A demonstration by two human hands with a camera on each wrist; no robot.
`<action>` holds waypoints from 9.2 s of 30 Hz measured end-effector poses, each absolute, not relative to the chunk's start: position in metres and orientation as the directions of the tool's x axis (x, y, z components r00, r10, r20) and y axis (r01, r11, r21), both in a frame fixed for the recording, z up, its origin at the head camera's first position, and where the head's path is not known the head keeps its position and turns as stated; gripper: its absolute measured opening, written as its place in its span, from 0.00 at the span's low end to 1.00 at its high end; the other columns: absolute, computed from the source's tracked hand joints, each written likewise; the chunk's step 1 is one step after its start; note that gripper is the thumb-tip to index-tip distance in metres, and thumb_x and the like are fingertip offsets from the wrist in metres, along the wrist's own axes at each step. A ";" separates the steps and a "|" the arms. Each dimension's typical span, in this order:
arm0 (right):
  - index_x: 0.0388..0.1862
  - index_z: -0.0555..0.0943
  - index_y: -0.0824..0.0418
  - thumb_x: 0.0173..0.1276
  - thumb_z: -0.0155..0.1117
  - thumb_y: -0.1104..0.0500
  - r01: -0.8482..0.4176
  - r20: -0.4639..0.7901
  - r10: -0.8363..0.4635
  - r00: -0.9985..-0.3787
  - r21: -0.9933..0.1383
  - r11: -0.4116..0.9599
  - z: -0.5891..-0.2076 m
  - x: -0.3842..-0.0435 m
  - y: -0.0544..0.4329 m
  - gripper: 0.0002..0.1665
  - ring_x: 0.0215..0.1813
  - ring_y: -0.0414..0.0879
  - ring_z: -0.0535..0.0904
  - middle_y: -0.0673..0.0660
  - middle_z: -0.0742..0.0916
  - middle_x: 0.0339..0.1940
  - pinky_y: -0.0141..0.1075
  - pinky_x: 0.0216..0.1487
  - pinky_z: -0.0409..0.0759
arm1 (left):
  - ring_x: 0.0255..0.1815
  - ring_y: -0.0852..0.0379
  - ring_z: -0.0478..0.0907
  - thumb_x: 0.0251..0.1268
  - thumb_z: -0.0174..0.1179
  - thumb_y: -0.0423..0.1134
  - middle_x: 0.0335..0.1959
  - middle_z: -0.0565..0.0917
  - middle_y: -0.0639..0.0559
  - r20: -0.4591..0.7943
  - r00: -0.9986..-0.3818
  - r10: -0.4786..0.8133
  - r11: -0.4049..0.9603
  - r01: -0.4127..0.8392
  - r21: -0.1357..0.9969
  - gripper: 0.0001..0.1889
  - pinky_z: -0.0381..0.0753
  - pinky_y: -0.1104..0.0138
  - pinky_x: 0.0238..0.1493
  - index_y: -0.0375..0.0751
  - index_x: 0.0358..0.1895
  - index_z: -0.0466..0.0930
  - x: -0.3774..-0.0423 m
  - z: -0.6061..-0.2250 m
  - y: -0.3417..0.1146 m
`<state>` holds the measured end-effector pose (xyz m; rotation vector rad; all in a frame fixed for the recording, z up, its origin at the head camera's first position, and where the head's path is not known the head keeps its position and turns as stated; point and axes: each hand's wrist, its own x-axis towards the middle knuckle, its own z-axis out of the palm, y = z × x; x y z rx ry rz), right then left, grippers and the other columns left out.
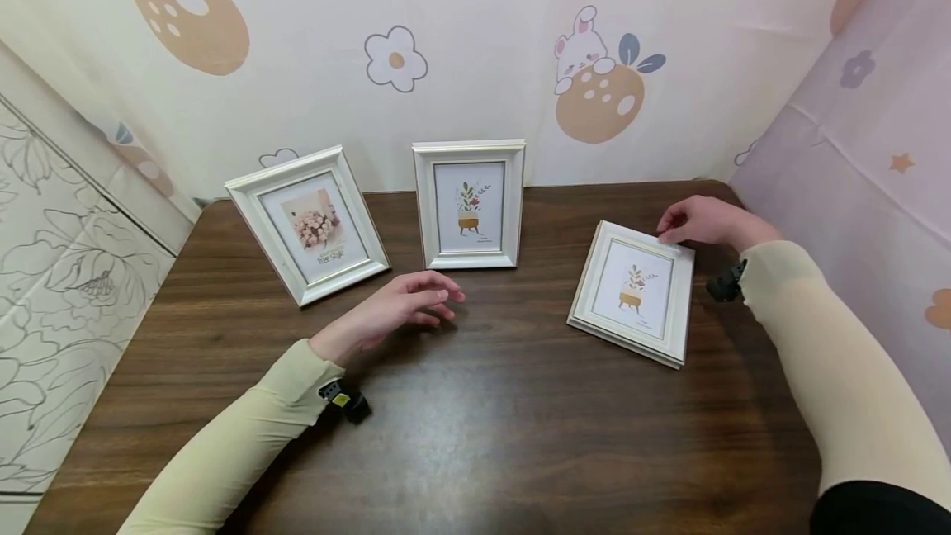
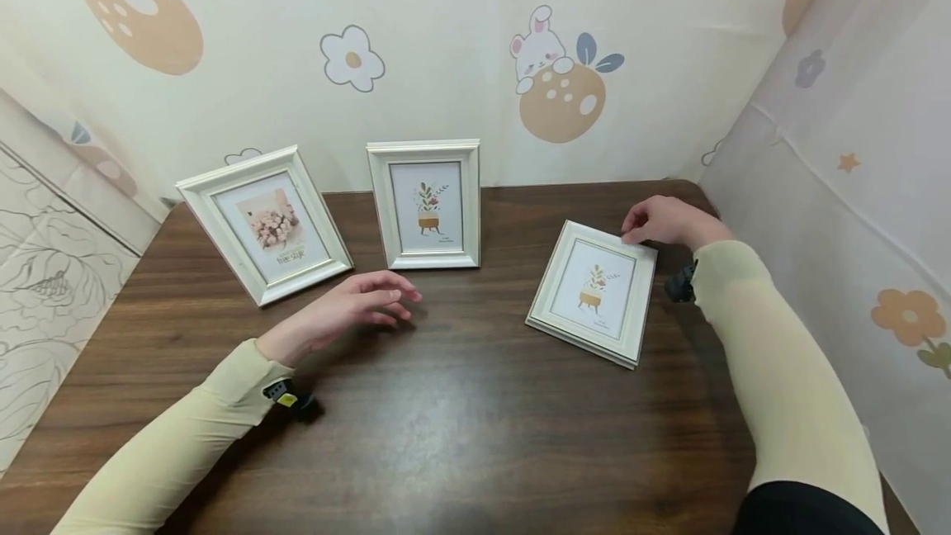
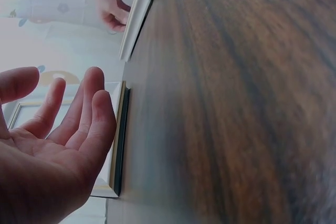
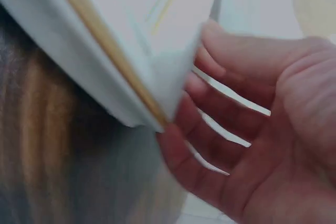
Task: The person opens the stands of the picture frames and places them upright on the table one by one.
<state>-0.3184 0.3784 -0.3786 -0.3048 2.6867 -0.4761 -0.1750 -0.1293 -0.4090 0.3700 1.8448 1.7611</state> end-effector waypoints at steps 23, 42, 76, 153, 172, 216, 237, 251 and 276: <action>0.50 0.71 0.76 0.66 0.67 0.48 0.060 -0.546 -0.155 -0.823 -0.355 0.933 -0.381 -0.298 0.372 0.32 0.41 0.55 0.78 0.67 0.80 0.42 0.43 0.38 0.84 | 0.52 0.40 0.80 0.77 0.53 0.38 0.56 0.80 0.40 -0.208 -0.798 0.566 0.091 -0.190 0.977 0.15 0.80 0.51 0.55 0.32 0.58 0.74 -0.174 -0.411 -0.125; 0.50 0.77 0.76 0.72 0.58 0.53 0.055 -0.569 -0.281 -0.773 -0.501 0.864 -0.376 -0.308 0.389 0.25 0.41 0.48 0.80 0.57 0.86 0.39 0.42 0.44 0.82 | 0.52 0.37 0.80 0.76 0.54 0.38 0.57 0.79 0.34 -0.199 -0.800 0.565 0.094 -0.178 0.980 0.15 0.80 0.50 0.54 0.32 0.57 0.75 -0.176 -0.412 -0.128; 0.61 0.81 0.58 0.70 0.67 0.61 0.055 -0.168 -0.240 -0.956 -0.907 0.418 -0.342 -0.272 0.376 0.21 0.44 0.43 0.85 0.45 0.87 0.46 0.37 0.44 0.85 | 0.53 0.34 0.78 0.76 0.53 0.36 0.53 0.81 0.40 -0.182 -0.826 0.533 0.070 -0.171 0.983 0.12 0.79 0.47 0.55 0.32 0.55 0.75 -0.175 -0.406 -0.134; 0.36 0.77 0.84 0.60 0.55 0.85 -0.063 0.665 -0.612 -0.428 -0.698 -0.714 -0.298 -0.236 0.301 0.07 0.54 0.70 0.80 0.77 0.84 0.48 0.54 0.64 0.74 | 0.47 0.48 0.82 0.73 0.58 0.36 0.52 0.83 0.43 -0.013 -0.643 0.766 0.091 0.089 0.992 0.12 0.81 0.53 0.51 0.38 0.55 0.78 -0.148 -0.366 -0.046; 0.37 0.78 0.83 0.59 0.57 0.85 -0.076 0.700 -0.606 -0.377 -0.676 -0.733 -0.299 -0.234 0.292 0.08 0.54 0.69 0.80 0.76 0.84 0.47 0.49 0.59 0.77 | 0.42 0.56 0.85 0.61 0.69 0.31 0.45 0.84 0.53 0.046 -0.608 0.793 0.058 0.150 0.987 0.16 0.80 0.52 0.52 0.36 0.52 0.79 -0.139 -0.369 -0.033; 0.41 0.77 0.82 0.63 0.56 0.82 -0.060 0.676 -0.677 -0.290 -0.719 -0.692 -0.302 -0.238 0.291 0.08 0.57 0.66 0.78 0.74 0.83 0.53 0.45 0.56 0.79 | 0.48 0.56 0.83 0.62 0.67 0.32 0.49 0.83 0.50 0.023 -0.612 0.790 0.115 0.186 0.976 0.16 0.81 0.61 0.54 0.35 0.53 0.80 -0.151 -0.363 -0.051; 0.42 0.77 0.82 0.63 0.54 0.84 -0.046 0.647 -0.704 -0.295 -0.745 -0.665 -0.304 -0.237 0.296 0.10 0.58 0.66 0.78 0.74 0.82 0.54 0.42 0.52 0.82 | 0.48 0.54 0.82 0.65 0.64 0.32 0.49 0.84 0.50 0.074 -0.656 0.752 0.094 0.217 0.971 0.14 0.80 0.58 0.55 0.36 0.53 0.81 -0.160 -0.368 -0.055; 0.37 0.75 0.85 0.59 0.52 0.89 -0.108 0.616 -0.672 -0.410 -0.765 -0.635 -0.308 -0.236 0.316 0.10 0.58 0.68 0.78 0.78 0.81 0.54 0.45 0.52 0.83 | 0.57 0.40 0.79 0.71 0.59 0.33 0.55 0.82 0.45 0.051 -0.714 0.698 0.087 0.156 0.984 0.15 0.78 0.63 0.55 0.36 0.58 0.78 -0.165 -0.373 -0.061; 0.37 0.79 0.86 0.57 0.47 0.92 -0.250 0.443 -0.476 -0.760 -0.875 -0.414 -0.324 -0.237 0.365 0.16 0.51 0.56 0.82 0.71 0.85 0.49 0.36 0.43 0.85 | 0.57 0.41 0.78 0.74 0.56 0.36 0.54 0.83 0.49 -0.030 -0.744 0.668 0.102 0.051 0.993 0.11 0.74 0.39 0.56 0.38 0.54 0.79 -0.165 -0.374 -0.082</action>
